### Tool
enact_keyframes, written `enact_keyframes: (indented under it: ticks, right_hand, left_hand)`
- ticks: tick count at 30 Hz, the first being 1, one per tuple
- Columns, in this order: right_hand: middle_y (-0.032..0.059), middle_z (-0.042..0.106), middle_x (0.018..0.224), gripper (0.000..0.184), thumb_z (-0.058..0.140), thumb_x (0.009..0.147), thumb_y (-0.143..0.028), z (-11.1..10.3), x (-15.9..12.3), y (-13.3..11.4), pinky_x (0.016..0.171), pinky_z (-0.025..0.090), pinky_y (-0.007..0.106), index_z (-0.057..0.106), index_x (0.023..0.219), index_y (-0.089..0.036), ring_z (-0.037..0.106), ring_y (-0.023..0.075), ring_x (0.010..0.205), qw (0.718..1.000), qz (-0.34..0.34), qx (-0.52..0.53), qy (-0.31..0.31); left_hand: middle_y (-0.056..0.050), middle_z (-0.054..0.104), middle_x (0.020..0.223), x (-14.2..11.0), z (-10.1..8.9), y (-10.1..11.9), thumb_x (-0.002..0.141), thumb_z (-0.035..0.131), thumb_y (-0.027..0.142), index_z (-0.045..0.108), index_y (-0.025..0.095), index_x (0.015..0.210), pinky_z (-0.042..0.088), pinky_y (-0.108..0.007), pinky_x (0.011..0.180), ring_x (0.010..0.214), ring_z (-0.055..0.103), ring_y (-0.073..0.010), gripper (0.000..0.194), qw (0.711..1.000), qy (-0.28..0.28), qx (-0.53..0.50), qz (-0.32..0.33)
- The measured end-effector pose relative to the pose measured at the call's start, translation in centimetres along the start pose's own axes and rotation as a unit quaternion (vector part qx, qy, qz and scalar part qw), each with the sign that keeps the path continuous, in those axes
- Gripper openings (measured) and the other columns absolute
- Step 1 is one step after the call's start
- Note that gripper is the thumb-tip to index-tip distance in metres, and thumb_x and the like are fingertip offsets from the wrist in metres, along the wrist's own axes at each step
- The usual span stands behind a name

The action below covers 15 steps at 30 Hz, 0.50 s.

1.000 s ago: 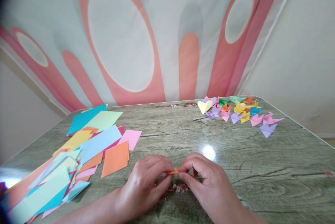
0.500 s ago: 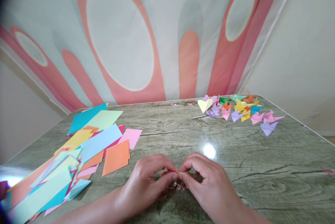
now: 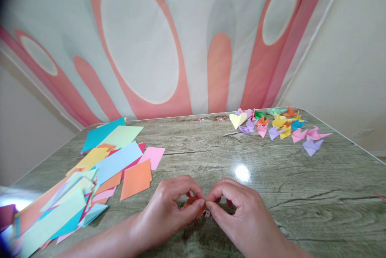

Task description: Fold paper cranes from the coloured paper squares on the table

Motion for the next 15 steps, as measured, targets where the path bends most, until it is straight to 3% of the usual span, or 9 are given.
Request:
enact_keyframes:
  ticks: [15]
  right_hand:
    - [-0.0027,0.067,0.074,0.013,0.058,0.082,-0.023,-0.4,0.5,0.4,0.064,0.045,0.027,0.065,0.071,-0.024,0.058,0.0141,0.066,0.997,0.068,0.007,-0.022]
  left_hand:
    - [0.002,0.070,0.080,1.0,-2.6,-0.3,0.079,0.063,0.017,0.069,0.020,0.078,0.044,-0.022,0.072,0.076,0.063,-0.0116,0.007,0.996,-0.051,0.019,-0.065]
Point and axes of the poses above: each hand's wrist, its own x-axis towards the middle knuckle, its own z-axis out of the palm, y = z × x, the point moved 1 cm from there along x, towards the middle knuckle
